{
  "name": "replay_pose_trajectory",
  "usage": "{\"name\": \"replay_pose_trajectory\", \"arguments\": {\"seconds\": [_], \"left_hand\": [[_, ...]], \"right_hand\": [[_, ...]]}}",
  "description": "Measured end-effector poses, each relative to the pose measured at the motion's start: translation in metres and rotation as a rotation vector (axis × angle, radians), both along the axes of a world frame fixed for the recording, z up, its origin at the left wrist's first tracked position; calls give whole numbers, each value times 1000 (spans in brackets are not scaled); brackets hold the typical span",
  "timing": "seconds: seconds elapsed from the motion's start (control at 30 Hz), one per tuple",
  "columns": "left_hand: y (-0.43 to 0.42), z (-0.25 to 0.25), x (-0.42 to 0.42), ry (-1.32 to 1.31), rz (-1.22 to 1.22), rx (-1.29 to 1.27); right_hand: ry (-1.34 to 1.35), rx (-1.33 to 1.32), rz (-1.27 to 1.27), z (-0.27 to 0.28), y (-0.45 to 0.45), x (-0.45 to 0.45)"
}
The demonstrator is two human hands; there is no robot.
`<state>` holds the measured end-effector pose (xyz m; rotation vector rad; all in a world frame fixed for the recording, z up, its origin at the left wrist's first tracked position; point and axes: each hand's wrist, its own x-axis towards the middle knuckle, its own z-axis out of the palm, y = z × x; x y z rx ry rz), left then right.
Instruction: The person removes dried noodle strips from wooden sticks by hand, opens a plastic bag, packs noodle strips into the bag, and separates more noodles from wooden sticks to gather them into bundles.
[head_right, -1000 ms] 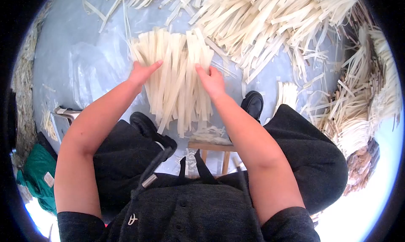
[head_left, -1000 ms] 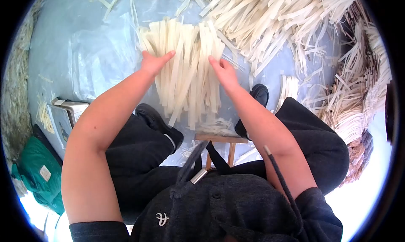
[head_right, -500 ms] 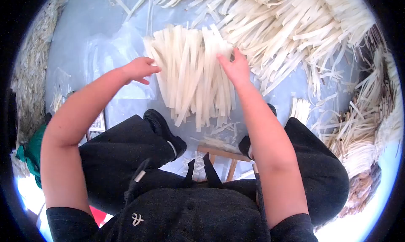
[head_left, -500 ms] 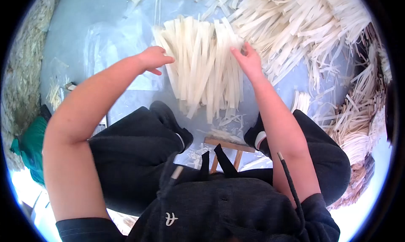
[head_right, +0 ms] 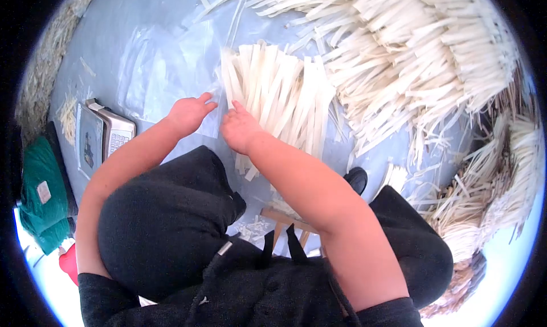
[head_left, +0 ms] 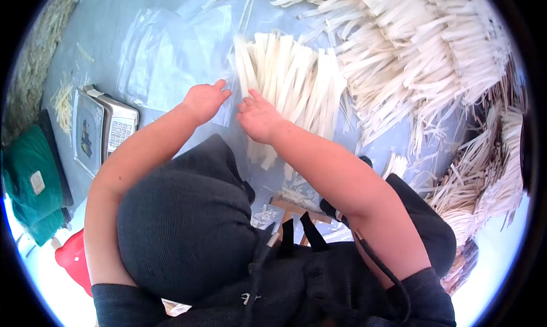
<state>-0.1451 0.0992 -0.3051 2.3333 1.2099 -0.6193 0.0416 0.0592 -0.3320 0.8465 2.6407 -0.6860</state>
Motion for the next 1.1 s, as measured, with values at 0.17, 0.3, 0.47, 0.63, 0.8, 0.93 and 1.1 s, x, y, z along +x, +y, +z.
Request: {"name": "replay_pose_trajectory", "arguments": {"seconds": [0.17, 0.3, 0.47, 0.63, 0.8, 0.93, 1.1], "left_hand": [[5, -13, -32, 62, 147, 54], [12, 15, -43, 212, 360, -137], [18, 37, -62, 86, 456, -96], [18, 53, -72, 67, 465, -125], [15, 54, -82, 15, 487, -52], [20, 65, -89, -8, 498, -28], [27, 71, -87, 30, 509, -1]], "right_hand": [[-90, 45, 32, -15, 22, 3], [-238, 144, -44, -4, 20, 15], [-44, 102, -136, 14, 92, -24], [170, 646, -130, -50, 139, -48], [-5, 307, -29, -49, 142, -50], [340, 227, -230, -31, 168, -31], [847, 366, -404, 60, 171, -5]]}}
